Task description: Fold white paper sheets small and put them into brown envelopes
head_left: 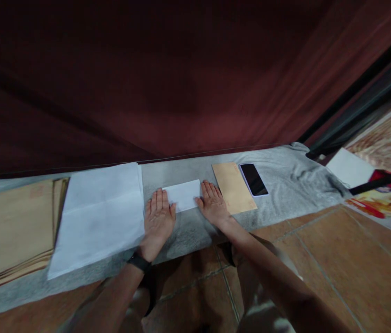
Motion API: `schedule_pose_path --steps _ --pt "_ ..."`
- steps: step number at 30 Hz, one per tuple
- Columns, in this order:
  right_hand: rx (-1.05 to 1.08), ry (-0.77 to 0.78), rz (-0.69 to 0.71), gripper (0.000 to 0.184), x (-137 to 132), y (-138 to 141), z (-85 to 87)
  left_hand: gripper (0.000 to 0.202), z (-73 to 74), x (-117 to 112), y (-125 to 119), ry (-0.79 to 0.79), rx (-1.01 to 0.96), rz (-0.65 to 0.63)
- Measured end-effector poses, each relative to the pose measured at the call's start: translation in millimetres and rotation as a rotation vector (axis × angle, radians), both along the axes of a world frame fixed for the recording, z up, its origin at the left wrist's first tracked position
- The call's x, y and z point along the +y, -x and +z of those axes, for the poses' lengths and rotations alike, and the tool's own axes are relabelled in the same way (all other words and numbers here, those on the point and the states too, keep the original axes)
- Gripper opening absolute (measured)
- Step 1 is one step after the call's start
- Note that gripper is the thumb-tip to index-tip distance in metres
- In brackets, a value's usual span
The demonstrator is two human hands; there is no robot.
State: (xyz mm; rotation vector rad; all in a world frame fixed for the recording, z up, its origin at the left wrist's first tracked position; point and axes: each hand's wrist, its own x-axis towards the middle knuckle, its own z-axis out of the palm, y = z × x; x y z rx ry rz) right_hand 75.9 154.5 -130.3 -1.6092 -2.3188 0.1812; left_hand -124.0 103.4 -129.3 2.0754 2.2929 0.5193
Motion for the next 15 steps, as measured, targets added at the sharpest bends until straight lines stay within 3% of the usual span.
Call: schedule_pose_path --steps 3,7,15 --pt "-0.007 0.007 -0.023 0.06 -2.8 1.8 7.0 0.062 6.2 -4.0 -4.6 -0.056 0.02 -0.1" --pt "-0.032 0.029 -0.054 0.053 -3.9 4.8 21.1 0.058 7.5 -10.8 -12.6 0.0 0.026 -0.321" --pt "-0.012 0.124 -0.161 0.035 -1.5 12.3 36.7 0.057 7.0 -13.4 -21.8 0.031 0.067 -0.324"
